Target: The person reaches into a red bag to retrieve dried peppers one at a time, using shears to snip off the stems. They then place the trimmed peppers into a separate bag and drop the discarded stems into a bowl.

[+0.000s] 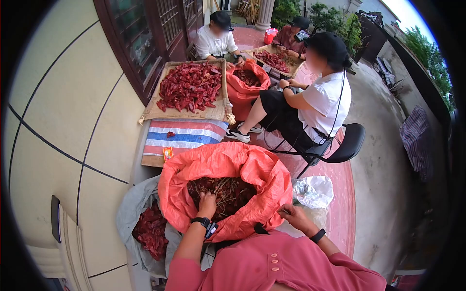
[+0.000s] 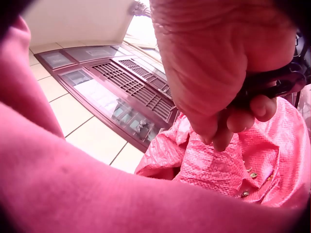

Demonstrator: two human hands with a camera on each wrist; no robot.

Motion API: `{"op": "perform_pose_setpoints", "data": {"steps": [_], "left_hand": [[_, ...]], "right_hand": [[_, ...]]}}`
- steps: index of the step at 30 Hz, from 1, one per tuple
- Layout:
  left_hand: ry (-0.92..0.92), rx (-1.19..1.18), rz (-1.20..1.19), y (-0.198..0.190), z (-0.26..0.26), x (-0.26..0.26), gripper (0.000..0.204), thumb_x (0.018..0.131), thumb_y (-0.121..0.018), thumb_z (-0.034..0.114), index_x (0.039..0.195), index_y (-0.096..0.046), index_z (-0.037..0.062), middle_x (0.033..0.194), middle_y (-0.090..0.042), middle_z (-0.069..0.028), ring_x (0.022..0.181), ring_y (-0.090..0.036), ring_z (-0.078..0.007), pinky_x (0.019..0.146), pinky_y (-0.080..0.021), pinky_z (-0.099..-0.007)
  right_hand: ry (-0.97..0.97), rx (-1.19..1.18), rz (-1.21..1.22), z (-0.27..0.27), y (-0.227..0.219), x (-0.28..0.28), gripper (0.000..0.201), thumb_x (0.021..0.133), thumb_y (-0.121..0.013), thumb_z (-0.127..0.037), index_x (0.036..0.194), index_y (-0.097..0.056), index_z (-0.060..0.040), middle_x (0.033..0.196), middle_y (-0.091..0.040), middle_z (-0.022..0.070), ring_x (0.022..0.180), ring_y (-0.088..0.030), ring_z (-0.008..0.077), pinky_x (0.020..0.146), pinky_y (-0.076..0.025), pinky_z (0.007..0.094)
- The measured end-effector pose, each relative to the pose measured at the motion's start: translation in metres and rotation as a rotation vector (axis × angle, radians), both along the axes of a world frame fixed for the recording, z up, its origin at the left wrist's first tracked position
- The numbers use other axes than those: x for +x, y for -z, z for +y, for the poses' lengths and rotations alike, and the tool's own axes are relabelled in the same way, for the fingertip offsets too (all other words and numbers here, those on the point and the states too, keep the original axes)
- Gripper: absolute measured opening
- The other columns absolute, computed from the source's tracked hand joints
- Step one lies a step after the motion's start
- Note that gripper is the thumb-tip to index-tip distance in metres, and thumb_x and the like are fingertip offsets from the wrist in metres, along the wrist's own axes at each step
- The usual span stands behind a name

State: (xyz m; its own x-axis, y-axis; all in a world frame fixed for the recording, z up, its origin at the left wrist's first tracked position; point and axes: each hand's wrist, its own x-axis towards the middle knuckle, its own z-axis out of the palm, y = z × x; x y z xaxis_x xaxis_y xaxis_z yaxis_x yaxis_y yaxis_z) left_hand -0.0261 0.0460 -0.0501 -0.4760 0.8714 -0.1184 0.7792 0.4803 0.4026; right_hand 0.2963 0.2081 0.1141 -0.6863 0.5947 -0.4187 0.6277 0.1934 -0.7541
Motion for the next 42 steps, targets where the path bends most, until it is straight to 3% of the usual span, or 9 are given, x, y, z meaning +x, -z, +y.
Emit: {"op": "perform_pose_setpoints", "data": {"steps": [14,15,16,19,26,33,36,37,42], "left_hand": [[-0.139,0.487,-0.543,-0.075,-0.027,0.043,0.041,0.08,-0.063,0.007,0.12,-0.055,0.001,0.114,-0.06,-0.017,0.109,-0.056,-0.0327,0.095,-0.043,-0.0377],[-0.145,0.562,-0.624,-0.079,-0.021,0.039,0.041,0.083,-0.062,0.005,0.123,-0.055,0.0007,0.115,-0.061,-0.014,0.105,-0.059,-0.0264,0.091,-0.047,-0.0347],[-0.315,0.729,-1.21,-0.101,-0.014,0.044,0.038,0.089,-0.059,0.005,0.125,-0.053,-0.0002,0.114,-0.06,-0.0116,0.1,-0.061,-0.0209,0.086,-0.052,-0.0314],[-0.283,0.874,-1.496,-0.163,-0.003,0.042,0.031,0.094,-0.054,0.008,0.123,-0.051,-0.0011,0.112,-0.062,-0.011,0.1,-0.063,-0.0188,0.082,-0.052,-0.0275],[-0.221,0.958,-1.569,-0.191,-0.006,0.045,0.026,0.094,-0.057,0.012,0.118,-0.056,0.0011,0.104,-0.065,-0.0088,0.091,-0.066,-0.0189,0.076,-0.054,-0.0278],[-0.187,0.952,-1.653,-0.176,-0.005,0.06,0.021,0.094,-0.056,0.01,0.114,-0.055,0.0042,0.104,-0.064,-0.0062,0.092,-0.064,-0.0164,0.08,-0.053,-0.0298],[-0.153,0.766,-1.189,-0.197,-0.01,0.065,0.044,0.089,-0.062,0.012,0.13,-0.047,0.0043,0.125,-0.053,-0.011,0.116,-0.051,-0.0203,0.098,-0.043,-0.0358],[-0.061,0.728,-0.544,-0.196,-0.009,0.062,0.057,0.085,-0.066,0.012,0.136,-0.042,0.0058,0.129,-0.05,-0.0118,0.121,-0.047,-0.0235,0.101,-0.04,-0.0355],[0.043,0.653,-0.647,-0.206,0.003,0.063,0.044,0.083,-0.067,0.013,0.123,-0.054,0.0011,0.112,-0.062,-0.0173,0.104,-0.061,-0.0295,0.09,-0.046,-0.0361]], "right_hand": [[-0.244,0.109,0.254,0.012,-0.011,-0.062,0.012,0.088,-0.06,-0.013,0.096,-0.06,-0.0038,0.078,-0.06,0.0066,0.074,-0.06,0.0148,0.068,-0.047,0.0301],[-0.232,0.063,0.273,0.013,-0.008,-0.072,0.009,0.087,-0.06,-0.009,0.094,-0.06,-0.0032,0.078,-0.059,0.0036,0.076,-0.058,0.0104,0.068,-0.046,0.0281],[-0.233,0.03,0.353,0.014,-0.011,-0.084,0.008,0.087,-0.06,-0.006,0.093,-0.061,-0.0018,0.08,-0.059,0.0026,0.079,-0.057,0.0089,0.071,-0.046,0.0268],[-0.15,-0.068,0.456,0.002,-0.056,-0.119,0.01,0.088,-0.061,-0.006,0.096,-0.062,-0.0001,0.086,-0.062,0.0008,0.083,-0.058,0.0085,0.076,-0.047,0.0246],[-0.091,-0.256,0.656,-0.02,-0.075,-0.145,0.016,0.088,-0.066,-0.013,0.103,-0.061,-0.008,0.088,-0.061,-0.0062,0.068,-0.049,-0.0004,0.052,-0.036,0.016],[-0.069,-0.317,0.698,-0.031,-0.065,-0.149,0.006,0.089,-0.065,-0.012,0.092,-0.063,-0.0074,0.081,-0.06,-0.0046,0.063,-0.049,0.0006,0.05,-0.037,0.0162],[-0.018,-0.095,0.766,-0.027,-0.049,-0.149,0.006,0.084,-0.068,-0.005,0.084,-0.062,-0.0032,0.08,-0.056,-0.0003,0.071,-0.052,0.0089,0.063,-0.044,0.0238],[-0.04,-0.02,0.722,-0.026,-0.054,-0.149,0.007,0.082,-0.068,-0.003,0.083,-0.061,-0.002,0.083,-0.056,0.0024,0.078,-0.054,0.0124,0.07,-0.045,0.0271],[-0.248,0.239,0.706,-0.034,-0.064,-0.15,0.012,0.079,-0.068,-0.001,0.085,-0.058,-0.0009,0.085,-0.059,0.0098,0.079,-0.059,0.0224,0.071,-0.047,0.0312]]}}
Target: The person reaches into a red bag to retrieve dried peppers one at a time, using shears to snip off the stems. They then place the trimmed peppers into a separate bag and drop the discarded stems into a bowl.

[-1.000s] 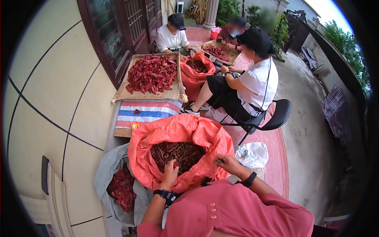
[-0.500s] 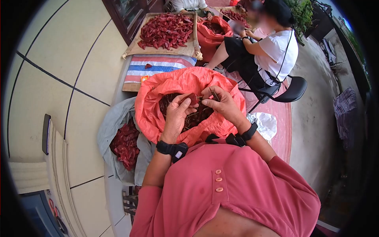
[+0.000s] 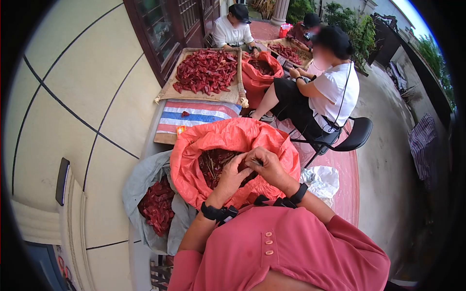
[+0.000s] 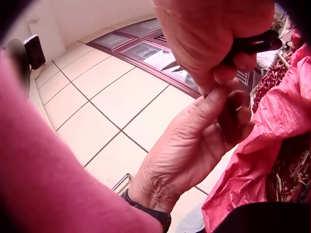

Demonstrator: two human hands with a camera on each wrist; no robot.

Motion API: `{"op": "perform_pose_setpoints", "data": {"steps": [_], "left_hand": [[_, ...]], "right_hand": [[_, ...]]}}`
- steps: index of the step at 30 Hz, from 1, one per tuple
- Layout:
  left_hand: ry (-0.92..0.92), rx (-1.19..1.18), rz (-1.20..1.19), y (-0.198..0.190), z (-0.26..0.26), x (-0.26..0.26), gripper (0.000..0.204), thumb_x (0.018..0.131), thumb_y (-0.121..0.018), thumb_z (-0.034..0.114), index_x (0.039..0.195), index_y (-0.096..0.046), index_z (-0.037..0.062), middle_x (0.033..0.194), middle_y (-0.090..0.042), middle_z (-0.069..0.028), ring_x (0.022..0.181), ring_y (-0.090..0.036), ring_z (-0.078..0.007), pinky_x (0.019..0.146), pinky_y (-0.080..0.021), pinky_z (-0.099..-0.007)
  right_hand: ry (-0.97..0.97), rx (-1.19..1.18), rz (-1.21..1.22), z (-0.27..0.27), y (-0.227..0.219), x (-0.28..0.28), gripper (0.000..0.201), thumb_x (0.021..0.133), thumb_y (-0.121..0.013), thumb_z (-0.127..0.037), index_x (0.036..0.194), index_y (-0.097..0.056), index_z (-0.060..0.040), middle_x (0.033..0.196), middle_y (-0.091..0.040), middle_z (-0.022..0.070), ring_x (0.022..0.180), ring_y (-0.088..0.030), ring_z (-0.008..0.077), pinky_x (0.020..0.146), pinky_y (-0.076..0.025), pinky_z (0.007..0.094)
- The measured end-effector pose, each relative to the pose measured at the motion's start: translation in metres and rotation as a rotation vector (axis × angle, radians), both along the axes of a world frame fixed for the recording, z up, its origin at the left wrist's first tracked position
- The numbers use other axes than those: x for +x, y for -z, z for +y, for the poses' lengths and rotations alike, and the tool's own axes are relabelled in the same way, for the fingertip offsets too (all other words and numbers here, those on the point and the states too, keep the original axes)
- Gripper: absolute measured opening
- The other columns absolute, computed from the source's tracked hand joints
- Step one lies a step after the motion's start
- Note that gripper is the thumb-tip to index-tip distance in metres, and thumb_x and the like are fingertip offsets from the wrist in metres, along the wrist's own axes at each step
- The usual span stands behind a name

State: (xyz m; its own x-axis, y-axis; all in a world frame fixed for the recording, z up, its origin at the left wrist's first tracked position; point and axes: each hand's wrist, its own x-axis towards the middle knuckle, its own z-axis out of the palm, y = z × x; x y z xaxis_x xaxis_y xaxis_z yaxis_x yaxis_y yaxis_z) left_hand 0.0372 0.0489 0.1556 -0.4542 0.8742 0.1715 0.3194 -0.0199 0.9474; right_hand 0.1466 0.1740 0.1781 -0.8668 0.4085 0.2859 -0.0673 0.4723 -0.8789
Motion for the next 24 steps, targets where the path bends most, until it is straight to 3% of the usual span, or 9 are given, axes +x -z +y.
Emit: {"op": "perform_pose_setpoints", "data": {"steps": [1,3,6,9,10,13,15,21,24], "left_hand": [[0.003,-0.01,0.008,0.003,0.001,0.0,0.04,0.084,-0.066,0.012,0.121,-0.055,0.0005,0.111,-0.063,-0.0176,0.102,-0.062,-0.0297,0.088,-0.048,-0.0356],[0.016,-0.011,-0.098,0.016,0.001,0.002,0.028,0.088,-0.06,0.01,0.113,-0.056,-0.0012,0.091,-0.065,-0.0133,0.082,-0.063,-0.0217,0.073,-0.049,-0.0317],[0.059,-0.104,-0.217,0.028,0.0,0.003,0.018,0.091,-0.056,0.011,0.104,-0.057,-0.0017,0.076,-0.063,-0.0083,0.066,-0.058,-0.0148,0.061,-0.047,-0.0283],[0.088,-0.101,-0.282,0.021,0.001,0.005,0.018,0.095,-0.05,0.015,0.092,-0.058,-0.0007,0.067,-0.059,-0.004,0.057,-0.05,-0.0105,0.053,-0.042,-0.0259],[0.072,-0.125,-0.221,0.017,0.0,0.005,0.024,0.096,-0.049,0.02,0.088,-0.058,0.0004,0.065,-0.058,-0.0038,0.055,-0.049,-0.0098,0.052,-0.041,-0.0259],[0.06,-0.171,-0.098,0.009,-0.003,0.003,0.027,0.094,-0.052,0.025,0.087,-0.059,0.0003,0.063,-0.06,-0.0045,0.054,-0.052,-0.0129,0.052,-0.042,-0.0281],[0.118,-0.195,-0.143,0.009,-0.007,-0.001,0.024,0.095,-0.051,0.023,0.091,-0.06,0.0012,0.064,-0.059,-0.0025,0.056,-0.049,-0.0089,0.052,-0.04,-0.0251],[0.179,-0.158,-0.194,0.017,-0.013,-0.004,0.024,0.097,-0.049,0.023,0.092,-0.061,0.0022,0.063,-0.053,0.0006,0.056,-0.045,-0.007,0.052,-0.038,-0.0234],[0.209,-0.176,-0.209,0.02,-0.016,-0.008,0.024,0.096,-0.051,0.022,0.098,-0.062,0.0012,0.061,-0.05,-0.002,0.057,-0.048,-0.0096,0.055,-0.041,-0.0258]], "right_hand": [[-0.019,0.081,-0.064,0.002,0.0,0.001,0.014,0.08,-0.068,0.001,0.089,-0.058,-0.0015,0.09,-0.06,0.0079,0.084,-0.06,0.0166,0.074,-0.048,0.0283],[0.01,0.298,-0.094,-0.001,-0.006,0.004,0.015,0.08,-0.067,0.0,0.091,-0.057,-0.002,0.09,-0.061,0.0089,0.081,-0.062,0.0178,0.07,-0.05,0.0296],[0.005,0.536,-0.1,-0.006,-0.011,0.005,0.016,0.08,-0.066,-0.003,0.092,-0.055,-0.0032,0.086,-0.062,0.0116,0.074,-0.066,0.0272,0.06,-0.051,0.0326],[0.042,0.12,-0.083,-0.006,0.004,0.002,0.01,0.087,-0.061,-0.004,0.091,-0.052,-0.0013,0.079,-0.061,0.0115,0.066,-0.066,0.023,0.056,-0.05,0.0307],[-0.02,-0.253,-0.141,-0.005,0.007,-0.001,0.009,0.093,-0.056,-0.006,0.089,-0.05,-0.0005,0.072,-0.058,0.0088,0.059,-0.063,0.0171,0.052,-0.05,0.0287],[-0.084,-0.559,-0.161,-0.001,0.01,-0.001,0.011,0.096,-0.052,-0.008,0.088,-0.046,-0.0024,0.077,-0.057,0.0053,0.059,-0.063,0.0138,0.05,-0.048,0.0241],[-0.131,-0.857,-0.054,-0.005,0.012,-0.003,0.013,0.097,-0.053,-0.013,0.089,-0.05,-0.0031,0.069,-0.055,0.0027,0.051,-0.055,0.0095,0.047,-0.043,0.022],[-0.149,-1.156,-0.212,0.006,0.012,0.005,0.018,0.097,-0.054,-0.02,0.09,-0.06,-0.0039,0.053,-0.039,-0.006,0.044,-0.028,0.0038,0.043,-0.027,0.0197],[-0.197,-1.343,-0.196,0.01,0.018,0.009,0.018,0.097,-0.054,-0.02,0.092,-0.059,-0.003,0.055,-0.038,-0.0065,0.046,-0.031,0.0031,0.043,-0.026,0.0198]]}}
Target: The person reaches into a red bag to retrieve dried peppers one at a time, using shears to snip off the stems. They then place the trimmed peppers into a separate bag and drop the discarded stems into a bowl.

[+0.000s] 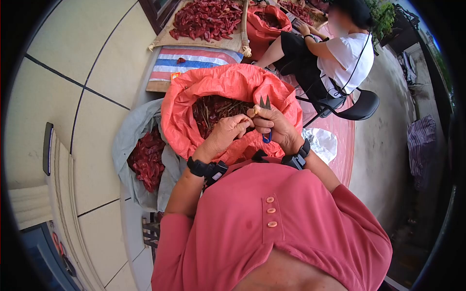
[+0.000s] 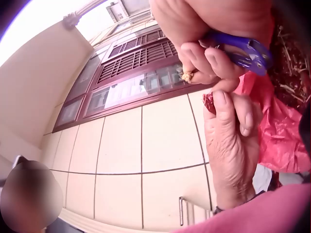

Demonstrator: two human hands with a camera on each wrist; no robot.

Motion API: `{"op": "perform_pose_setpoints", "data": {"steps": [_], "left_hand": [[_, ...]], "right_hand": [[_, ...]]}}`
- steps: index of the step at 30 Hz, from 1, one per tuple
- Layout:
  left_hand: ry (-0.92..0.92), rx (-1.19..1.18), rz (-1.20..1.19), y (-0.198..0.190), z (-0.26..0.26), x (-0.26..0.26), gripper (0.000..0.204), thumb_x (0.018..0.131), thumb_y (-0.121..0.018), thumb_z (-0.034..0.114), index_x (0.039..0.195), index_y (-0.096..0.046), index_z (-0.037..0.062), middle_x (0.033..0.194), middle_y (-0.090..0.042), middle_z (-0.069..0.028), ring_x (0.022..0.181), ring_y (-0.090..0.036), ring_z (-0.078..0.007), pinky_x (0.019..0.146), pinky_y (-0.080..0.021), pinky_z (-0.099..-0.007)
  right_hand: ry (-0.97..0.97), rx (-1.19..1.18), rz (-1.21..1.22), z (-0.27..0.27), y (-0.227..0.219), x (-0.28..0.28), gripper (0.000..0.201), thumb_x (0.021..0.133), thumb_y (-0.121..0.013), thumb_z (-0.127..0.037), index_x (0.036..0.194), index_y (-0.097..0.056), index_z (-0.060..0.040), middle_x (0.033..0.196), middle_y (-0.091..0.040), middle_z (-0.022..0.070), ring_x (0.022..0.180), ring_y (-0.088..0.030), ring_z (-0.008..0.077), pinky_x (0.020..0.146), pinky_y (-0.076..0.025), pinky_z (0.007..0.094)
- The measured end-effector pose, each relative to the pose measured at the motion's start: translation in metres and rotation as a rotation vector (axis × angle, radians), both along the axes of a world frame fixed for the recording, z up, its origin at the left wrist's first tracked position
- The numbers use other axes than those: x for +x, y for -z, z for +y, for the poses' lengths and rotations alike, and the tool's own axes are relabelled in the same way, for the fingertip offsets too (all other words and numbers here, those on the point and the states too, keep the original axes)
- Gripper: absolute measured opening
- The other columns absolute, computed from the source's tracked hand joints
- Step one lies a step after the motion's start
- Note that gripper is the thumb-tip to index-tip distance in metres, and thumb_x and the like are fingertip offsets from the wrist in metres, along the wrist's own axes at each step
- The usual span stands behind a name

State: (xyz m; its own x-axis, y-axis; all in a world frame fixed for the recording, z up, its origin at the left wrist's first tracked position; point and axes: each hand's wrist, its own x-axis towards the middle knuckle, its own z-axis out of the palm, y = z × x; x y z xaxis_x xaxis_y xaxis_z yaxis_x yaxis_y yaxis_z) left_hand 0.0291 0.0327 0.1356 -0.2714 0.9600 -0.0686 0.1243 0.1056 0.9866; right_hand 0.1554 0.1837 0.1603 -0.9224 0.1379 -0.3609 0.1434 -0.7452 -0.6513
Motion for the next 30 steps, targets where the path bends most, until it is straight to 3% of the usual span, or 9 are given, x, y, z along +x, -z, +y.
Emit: {"op": "perform_pose_setpoints", "data": {"steps": [2,5,7,9,14,17,18,23,30], "left_hand": [[-0.009,-0.047,0.049,0.003,-0.006,-0.006,0.022,0.094,-0.053,0.02,0.102,-0.062,0.0012,0.066,-0.056,-0.0061,0.061,-0.053,-0.0116,0.059,-0.045,-0.0271],[-0.31,-0.078,0.152,0.004,-0.041,-0.01,0.021,0.095,-0.052,0.018,0.105,-0.061,0.0023,0.074,-0.058,-0.0043,0.066,-0.055,-0.0091,0.063,-0.045,-0.0244],[-0.545,-0.031,0.307,0.022,-0.08,-0.027,0.022,0.092,-0.055,0.017,0.107,-0.059,0.0003,0.087,-0.064,-0.0142,0.076,-0.063,-0.0225,0.07,-0.049,-0.0329],[-0.735,-0.25,0.394,0.06,-0.132,-0.054,0.022,0.09,-0.057,0.016,0.107,-0.058,0.0011,0.09,-0.064,-0.0162,0.084,-0.063,-0.03,0.075,-0.049,-0.0385],[-0.785,-0.656,0.876,0.108,-0.229,-0.095,0.031,0.082,-0.066,0.015,0.111,-0.057,0.0056,0.102,-0.063,-0.0146,0.095,-0.059,-0.0332,0.083,-0.046,-0.0417],[-0.956,-0.739,1.328,0.089,-0.215,-0.087,0.036,0.08,-0.067,0.012,0.115,-0.057,0.006,0.107,-0.062,-0.0137,0.103,-0.055,-0.0335,0.088,-0.043,-0.0427],[-0.998,-0.594,1.205,0.084,-0.205,-0.093,0.039,0.079,-0.067,0.011,0.117,-0.057,0.0067,0.11,-0.06,-0.0142,0.107,-0.051,-0.0337,0.091,-0.04,-0.0435],[-0.585,-0.106,1.034,0.084,-0.117,-0.071,0.02,0.08,-0.064,0.009,0.1,-0.062,0.0053,0.094,-0.06,-0.0116,0.093,-0.055,-0.0315,0.085,-0.044,-0.0419],[-0.271,-0.627,0.927,0.191,-0.048,-0.057,0.026,0.078,-0.07,0.02,0.099,-0.065,0.0065,0.098,-0.062,-0.0128,0.101,-0.056,-0.0314,0.087,-0.046,-0.0429]], "right_hand": [[0.013,0.046,0.012,0.002,0.005,0.006,0.017,0.096,-0.054,-0.02,0.094,-0.058,-0.0032,0.059,-0.043,-0.0043,0.046,-0.034,0.0037,0.043,-0.028,0.0192],[0.249,0.294,-0.001,0.024,0.004,0.029,0.013,0.093,-0.058,-0.016,0.093,-0.059,-0.0036,0.072,-0.057,0.0015,0.053,-0.048,0.0061,0.044,-0.034,0.0187],[0.476,0.59,-0.14,0.045,0.012,0.054,0.011,0.09,-0.061,-0.011,0.098,-0.057,-0.0054,0.082,-0.063,0.0037,0.064,-0.058,0.0054,0.046,-0.039,0.0177],[0.588,0.724,-0.334,0.063,0.029,0.089,0.013,0.089,-0.063,-0.012,0.098,-0.056,-0.0056,0.081,-0.063,0.0024,0.066,-0.059,0.006,0.046,-0.039,0.018],[0.746,0.837,-0.627,0.081,0.107,0.155,0.011,0.085,-0.059,-0.008,0.095,-0.058,-0.003,0.083,-0.063,0.0036,0.069,-0.062,0.0104,0.045,-0.038,0.0194],[0.725,0.856,-0.702,0.088,0.15,0.174,0.012,0.084,-0.057,-0.006,0.095,-0.058,-0.0022,0.084,-0.063,0.004,0.071,-0.063,0.0117,0.043,-0.038,0.0206],[0.711,0.856,-0.711,0.088,0.161,0.179,0.012,0.084,-0.057,-0.006,0.095,-0.058,-0.0021,0.084,-0.063,0.0042,0.072,-0.064,0.012,0.043,-0.038,0.0209],[0.65,0.702,-0.718,0.084,0.165,0.18,0.017,0.086,-0.053,-0.007,0.102,-0.057,-0.0038,0.095,-0.063,0.0031,0.079,-0.067,0.0139,0.045,-0.038,0.0214],[0.708,0.55,-0.718,0.065,0.153,0.172,0.02,0.089,-0.052,-0.009,0.108,-0.054,-0.0054,0.102,-0.064,0.0058,0.079,-0.066,0.0153,0.048,-0.039,0.0225]]}}
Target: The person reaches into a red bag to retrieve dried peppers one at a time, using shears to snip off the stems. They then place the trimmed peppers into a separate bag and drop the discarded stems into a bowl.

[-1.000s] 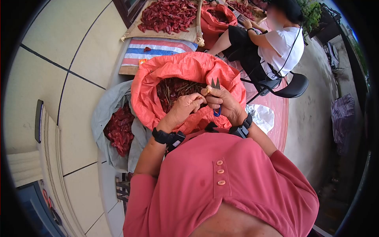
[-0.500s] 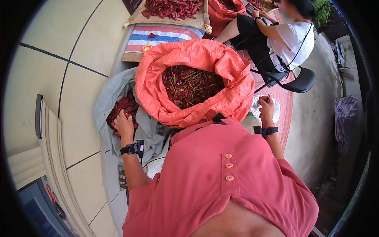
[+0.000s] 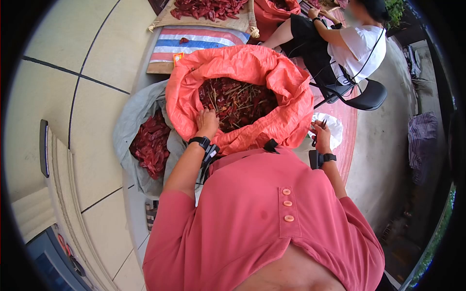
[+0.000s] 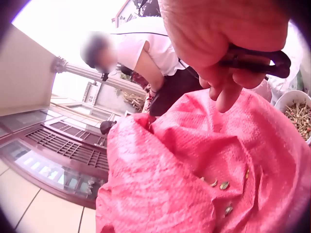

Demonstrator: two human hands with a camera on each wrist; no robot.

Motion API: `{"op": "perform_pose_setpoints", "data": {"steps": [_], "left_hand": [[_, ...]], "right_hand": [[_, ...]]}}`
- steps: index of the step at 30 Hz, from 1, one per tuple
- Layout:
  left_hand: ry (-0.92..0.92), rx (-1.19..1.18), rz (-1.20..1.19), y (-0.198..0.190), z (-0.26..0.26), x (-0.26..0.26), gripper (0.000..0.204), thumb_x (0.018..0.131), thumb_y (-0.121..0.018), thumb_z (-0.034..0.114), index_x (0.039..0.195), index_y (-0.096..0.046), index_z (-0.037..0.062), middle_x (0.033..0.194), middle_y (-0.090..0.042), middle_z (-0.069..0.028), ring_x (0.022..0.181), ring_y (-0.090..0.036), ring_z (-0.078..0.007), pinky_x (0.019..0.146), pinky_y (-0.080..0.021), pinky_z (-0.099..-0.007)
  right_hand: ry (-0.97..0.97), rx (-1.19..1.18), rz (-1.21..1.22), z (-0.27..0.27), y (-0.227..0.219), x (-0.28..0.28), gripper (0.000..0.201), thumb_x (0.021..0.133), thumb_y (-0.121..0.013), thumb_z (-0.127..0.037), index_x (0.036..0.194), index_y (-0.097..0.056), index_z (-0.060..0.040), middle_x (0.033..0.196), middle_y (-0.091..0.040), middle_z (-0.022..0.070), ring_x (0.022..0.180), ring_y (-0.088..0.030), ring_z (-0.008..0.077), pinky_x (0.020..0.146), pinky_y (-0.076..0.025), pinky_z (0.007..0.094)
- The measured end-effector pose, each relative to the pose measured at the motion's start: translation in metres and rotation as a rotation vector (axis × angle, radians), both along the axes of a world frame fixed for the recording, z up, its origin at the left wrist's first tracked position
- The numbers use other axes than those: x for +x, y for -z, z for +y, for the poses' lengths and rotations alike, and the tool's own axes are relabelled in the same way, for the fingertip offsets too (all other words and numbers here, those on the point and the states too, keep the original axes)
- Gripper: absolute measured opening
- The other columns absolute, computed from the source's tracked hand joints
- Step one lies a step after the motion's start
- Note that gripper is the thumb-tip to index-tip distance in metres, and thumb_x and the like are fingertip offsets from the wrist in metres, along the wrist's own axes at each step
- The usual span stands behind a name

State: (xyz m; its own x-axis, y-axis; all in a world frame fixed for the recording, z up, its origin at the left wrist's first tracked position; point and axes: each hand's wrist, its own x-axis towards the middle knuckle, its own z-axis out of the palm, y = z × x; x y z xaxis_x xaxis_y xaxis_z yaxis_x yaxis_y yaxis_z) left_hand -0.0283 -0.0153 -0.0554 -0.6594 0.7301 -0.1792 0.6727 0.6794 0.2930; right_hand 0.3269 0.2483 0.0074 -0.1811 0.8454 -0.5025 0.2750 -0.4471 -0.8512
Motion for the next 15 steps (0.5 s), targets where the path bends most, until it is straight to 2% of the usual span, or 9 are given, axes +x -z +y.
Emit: {"op": "perform_pose_setpoints", "data": {"steps": [4,7,8,11,12,13,15], "left_hand": [[-0.014,0.057,-0.026,0.026,0.0,-0.005,0.027,0.077,-0.071,0.021,0.099,-0.066,0.0065,0.102,-0.063,-0.0137,0.103,-0.056,-0.0316,0.088,-0.046,-0.044],[-0.051,0.265,-0.236,0.027,-0.002,-0.015,0.029,0.075,-0.073,0.02,0.099,-0.065,0.0051,0.099,-0.064,-0.0146,0.1,-0.057,-0.034,0.087,-0.045,-0.0457],[-0.056,0.393,-0.343,0.028,-0.002,-0.018,0.028,0.077,-0.073,0.015,0.099,-0.063,0.0016,0.093,-0.065,-0.0133,0.091,-0.061,-0.0293,0.082,-0.049,-0.0403],[-0.27,0.671,-0.853,-0.014,-0.005,-0.011,0.026,0.081,-0.07,0.012,0.101,-0.06,-0.0006,0.09,-0.065,-0.0097,0.085,-0.062,-0.02,0.076,-0.05,-0.0311],[-0.254,0.698,-0.921,-0.035,-0.007,-0.009,0.025,0.084,-0.068,0.011,0.103,-0.058,-0.0008,0.09,-0.063,-0.0063,0.083,-0.059,-0.0123,0.073,-0.049,-0.0245],[-0.239,0.715,-0.953,-0.052,-0.008,-0.005,0.025,0.083,-0.068,0.011,0.103,-0.058,-0.0006,0.091,-0.063,-0.0061,0.083,-0.059,-0.0121,0.074,-0.049,-0.0246],[-0.205,0.752,-1.018,-0.083,-0.006,0.001,0.025,0.083,-0.068,0.011,0.103,-0.058,-0.0001,0.092,-0.063,-0.0056,0.084,-0.059,-0.0116,0.074,-0.049,-0.0248]], "right_hand": [[-0.105,0.056,-0.007,-0.025,-0.024,-0.02,0.017,0.09,-0.054,-0.011,0.106,-0.056,-0.0064,0.098,-0.065,0.0052,0.07,-0.064,0.0114,0.044,-0.038,0.0183],[-0.203,0.125,-0.029,-0.04,-0.049,-0.033,0.014,0.091,-0.053,-0.009,0.104,-0.056,-0.0055,0.096,-0.066,0.0058,0.066,-0.064,0.0108,0.043,-0.036,0.0183],[-0.234,0.14,-0.033,-0.043,-0.057,-0.036,0.014,0.091,-0.052,-0.009,0.104,-0.055,-0.0054,0.096,-0.066,0.0057,0.066,-0.064,0.0103,0.043,-0.036,0.0181],[-0.338,0.114,0.002,-0.052,-0.087,-0.053,0.014,0.09,-0.056,-0.011,0.103,-0.059,-0.0052,0.093,-0.065,0.0026,0.06,-0.059,0.0067,0.043,-0.033,0.0181],[-0.407,0.087,0.011,-0.05,-0.093,-0.061,0.015,0.09,-0.058,-0.011,0.103,-0.06,-0.0052,0.093,-0.065,0.0017,0.058,-0.057,0.006,0.043,-0.032,0.0181],[-0.476,0.06,0.021,-0.05,-0.102,-0.07,0.015,0.089,-0.059,-0.012,0.103,-0.061,-0.0053,0.092,-0.064,0.0008,0.056,-0.056,0.0054,0.043,-0.032,0.0181],[-0.628,0.069,0.018,-0.061,-0.131,-0.108,0.021,0.088,-0.063,-0.014,0.107,-0.062,-0.0039,0.093,-0.063,-0.0004,0.064,-0.054,0.003,0.05,-0.036,0.0182]]}}
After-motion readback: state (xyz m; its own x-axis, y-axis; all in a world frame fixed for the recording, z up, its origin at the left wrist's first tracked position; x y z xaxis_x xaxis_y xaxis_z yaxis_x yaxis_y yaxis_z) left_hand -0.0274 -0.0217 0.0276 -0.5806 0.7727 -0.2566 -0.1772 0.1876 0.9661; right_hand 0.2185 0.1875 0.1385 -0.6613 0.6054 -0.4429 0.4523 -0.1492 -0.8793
